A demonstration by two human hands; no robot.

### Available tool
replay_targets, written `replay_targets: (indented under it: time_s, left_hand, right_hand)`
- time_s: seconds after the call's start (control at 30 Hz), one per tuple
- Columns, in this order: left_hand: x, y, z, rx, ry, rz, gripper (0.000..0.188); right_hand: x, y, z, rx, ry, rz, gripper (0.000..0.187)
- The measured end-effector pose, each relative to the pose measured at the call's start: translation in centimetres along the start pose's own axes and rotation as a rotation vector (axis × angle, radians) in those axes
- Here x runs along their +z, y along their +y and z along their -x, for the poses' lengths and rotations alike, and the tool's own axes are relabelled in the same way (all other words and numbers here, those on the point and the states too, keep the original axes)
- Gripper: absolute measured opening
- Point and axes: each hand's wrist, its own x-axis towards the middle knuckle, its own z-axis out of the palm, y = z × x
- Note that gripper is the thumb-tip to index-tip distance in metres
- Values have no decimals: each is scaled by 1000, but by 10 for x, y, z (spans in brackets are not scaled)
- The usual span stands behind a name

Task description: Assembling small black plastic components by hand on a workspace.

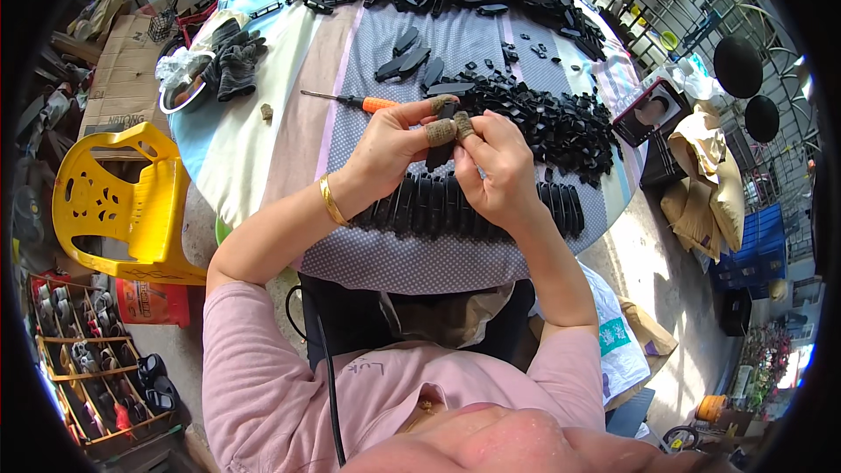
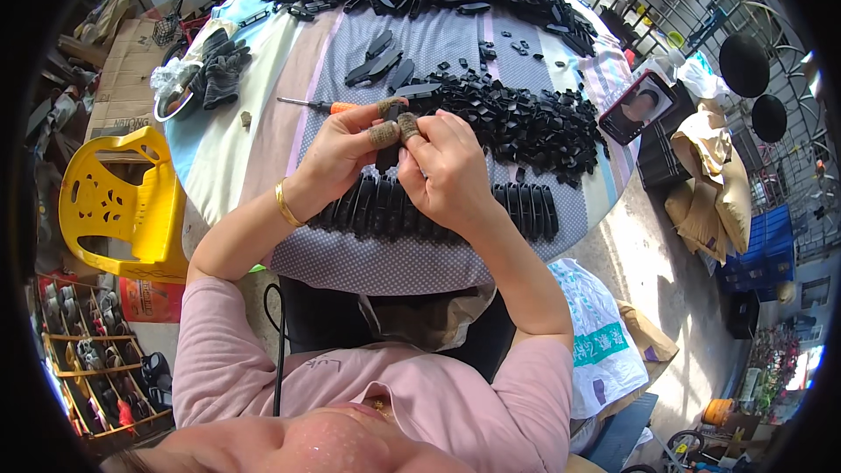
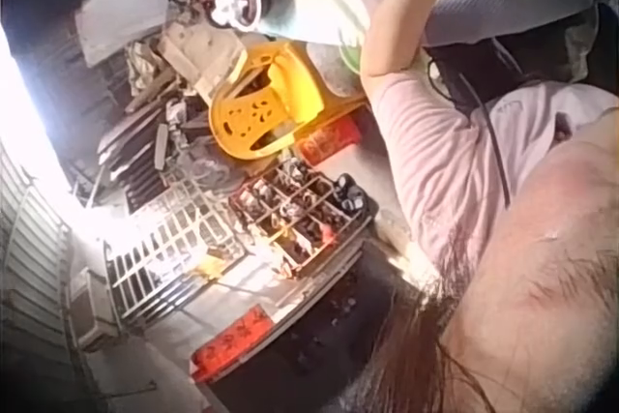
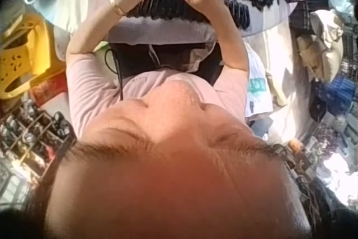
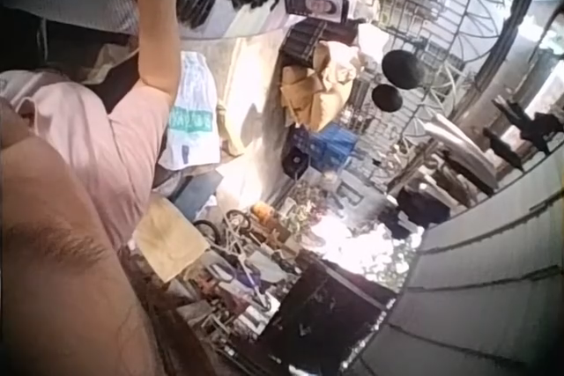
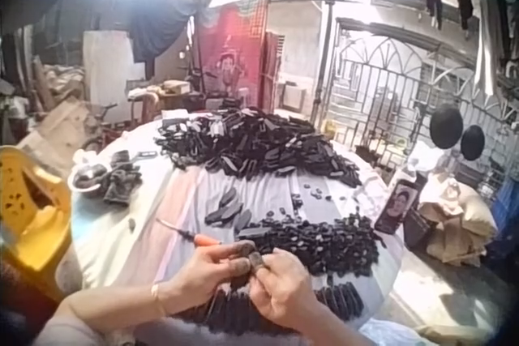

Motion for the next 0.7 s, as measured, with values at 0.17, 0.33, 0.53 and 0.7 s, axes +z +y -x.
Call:
replay_targets:
  time_s: [0.17,0.33,0.53,0.7]
  left_hand:
    - [1,20,-2,-11,-5,-233,37]
    - [-43,75,26,-84,218,-805,27]
    - [-72,50,60,-351,60,-904,29]
    - [-49,51,66,-244,90,-1330,33]
  right_hand:
    - [-7,18,1,312,10,-320,19]
    - [-2,42,20,357,-206,75,14]
    - [18,39,23,305,-470,415,14]
    - [22,41,25,320,-528,467,12]
